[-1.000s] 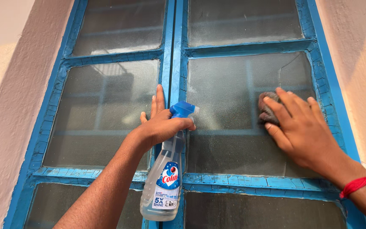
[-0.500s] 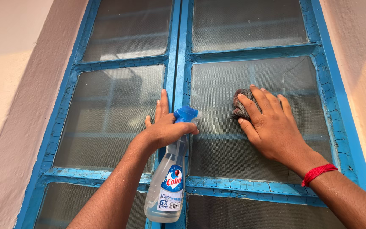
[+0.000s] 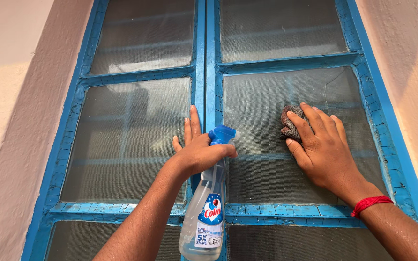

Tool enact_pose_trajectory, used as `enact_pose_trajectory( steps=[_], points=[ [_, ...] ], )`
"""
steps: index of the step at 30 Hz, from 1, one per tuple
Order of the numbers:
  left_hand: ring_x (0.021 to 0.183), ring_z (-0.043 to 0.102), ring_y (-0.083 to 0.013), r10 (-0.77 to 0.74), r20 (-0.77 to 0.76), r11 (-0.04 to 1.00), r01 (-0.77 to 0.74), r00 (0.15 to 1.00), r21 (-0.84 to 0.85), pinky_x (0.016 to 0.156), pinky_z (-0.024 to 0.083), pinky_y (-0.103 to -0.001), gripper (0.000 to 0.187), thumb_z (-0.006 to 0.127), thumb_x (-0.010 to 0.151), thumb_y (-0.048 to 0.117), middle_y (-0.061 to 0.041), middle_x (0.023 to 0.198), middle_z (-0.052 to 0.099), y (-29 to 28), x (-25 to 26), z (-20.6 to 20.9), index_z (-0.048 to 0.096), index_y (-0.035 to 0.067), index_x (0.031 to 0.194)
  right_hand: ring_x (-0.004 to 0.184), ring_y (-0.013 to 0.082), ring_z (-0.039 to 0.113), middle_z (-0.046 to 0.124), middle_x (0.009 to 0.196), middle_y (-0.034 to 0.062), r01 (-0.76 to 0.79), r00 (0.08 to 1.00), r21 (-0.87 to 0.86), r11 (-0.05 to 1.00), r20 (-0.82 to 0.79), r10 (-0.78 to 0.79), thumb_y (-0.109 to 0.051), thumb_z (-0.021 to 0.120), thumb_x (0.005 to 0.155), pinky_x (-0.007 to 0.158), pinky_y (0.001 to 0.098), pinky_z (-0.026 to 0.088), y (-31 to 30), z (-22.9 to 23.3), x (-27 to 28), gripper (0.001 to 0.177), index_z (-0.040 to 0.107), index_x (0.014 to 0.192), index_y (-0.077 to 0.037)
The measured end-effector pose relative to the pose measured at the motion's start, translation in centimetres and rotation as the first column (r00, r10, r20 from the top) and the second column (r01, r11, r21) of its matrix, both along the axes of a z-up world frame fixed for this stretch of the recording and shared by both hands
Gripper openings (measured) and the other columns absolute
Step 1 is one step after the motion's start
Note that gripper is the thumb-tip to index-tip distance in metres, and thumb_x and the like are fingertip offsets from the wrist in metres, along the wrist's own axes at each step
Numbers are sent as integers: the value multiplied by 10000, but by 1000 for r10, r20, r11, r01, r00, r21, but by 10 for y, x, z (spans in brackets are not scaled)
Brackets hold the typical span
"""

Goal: The person cleans a window. They spray a liquid onto the glass from a blue bottle and wipe the panes using a cloth, reaching across different sections of the frame.

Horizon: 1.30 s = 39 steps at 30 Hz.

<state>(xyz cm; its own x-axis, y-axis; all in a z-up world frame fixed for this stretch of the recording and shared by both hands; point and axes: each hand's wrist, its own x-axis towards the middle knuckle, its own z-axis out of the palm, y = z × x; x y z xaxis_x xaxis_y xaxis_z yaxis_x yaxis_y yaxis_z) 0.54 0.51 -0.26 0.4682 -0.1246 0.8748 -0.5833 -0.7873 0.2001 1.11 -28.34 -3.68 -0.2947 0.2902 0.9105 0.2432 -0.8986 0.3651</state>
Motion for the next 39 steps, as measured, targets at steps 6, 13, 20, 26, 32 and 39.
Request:
enact_pose_trajectory(
  steps=[6,13,20,26,32,39],
  points=[
    [1539,-295,-438,29,-46,1000,-28,999,6,1153,-134,-737,689,657,624,566,-108,1683,-340,-4,-7,0,789,116,1130,1453,392,384,439,1553,204,-9,1000,-10,1000,18,9,-378,547,962,1187,617,248,2,-1,0,561,497,1477,-159],
    [1533,-295,-448,23,-30,1000,-22,999,11,1137,-136,-747,691,679,614,561,-125,1675,-341,-5,-5,-1,780,130,1145,1451,383,398,450,1554,189,-32,999,2,999,20,32,-371,544,968,1200,611,256,1,-3,1,552,504,1477,-163],
    [1535,-304,-470,17,-37,1000,-17,999,16,1143,-140,-757,710,666,614,560,-138,1685,-342,-4,-7,-2,779,154,1186,1452,394,389,439,1551,209,1,1000,0,1000,28,-1,-377,533,962,1193,619,243,1,-3,3,558,504,1469,-145],
    [1503,-276,-498,-14,-18,1000,14,1000,9,1108,-146,-785,1094,673,553,580,-168,1649,-383,-2,-7,-1,290,455,1571,1453,418,392,408,1577,265,87,996,82,993,4,-87,-379,511,977,1166,697,206,-25,30,2,606,480,1503,-80],
    [1525,-294,-472,-14,-17,1000,14,1000,0,1105,-181,-798,1182,660,579,606,-166,1659,-359,1,-4,-1,116,467,1620,1439,482,387,412,1559,313,-10,997,262,965,79,-11,-391,490,1028,1136,697,199,2,72,12,609,497,1509,-18],
    [1531,-245,-459,107,-39,994,-106,994,27,1128,-125,-783,1172,666,590,626,-186,1642,-382,-3,-7,3,96,498,1606,1418,392,431,442,1545,229,27,998,-269,963,68,-9,-373,549,945,1153,617,279,59,23,9,608,491,1480,-89]
  ],
)
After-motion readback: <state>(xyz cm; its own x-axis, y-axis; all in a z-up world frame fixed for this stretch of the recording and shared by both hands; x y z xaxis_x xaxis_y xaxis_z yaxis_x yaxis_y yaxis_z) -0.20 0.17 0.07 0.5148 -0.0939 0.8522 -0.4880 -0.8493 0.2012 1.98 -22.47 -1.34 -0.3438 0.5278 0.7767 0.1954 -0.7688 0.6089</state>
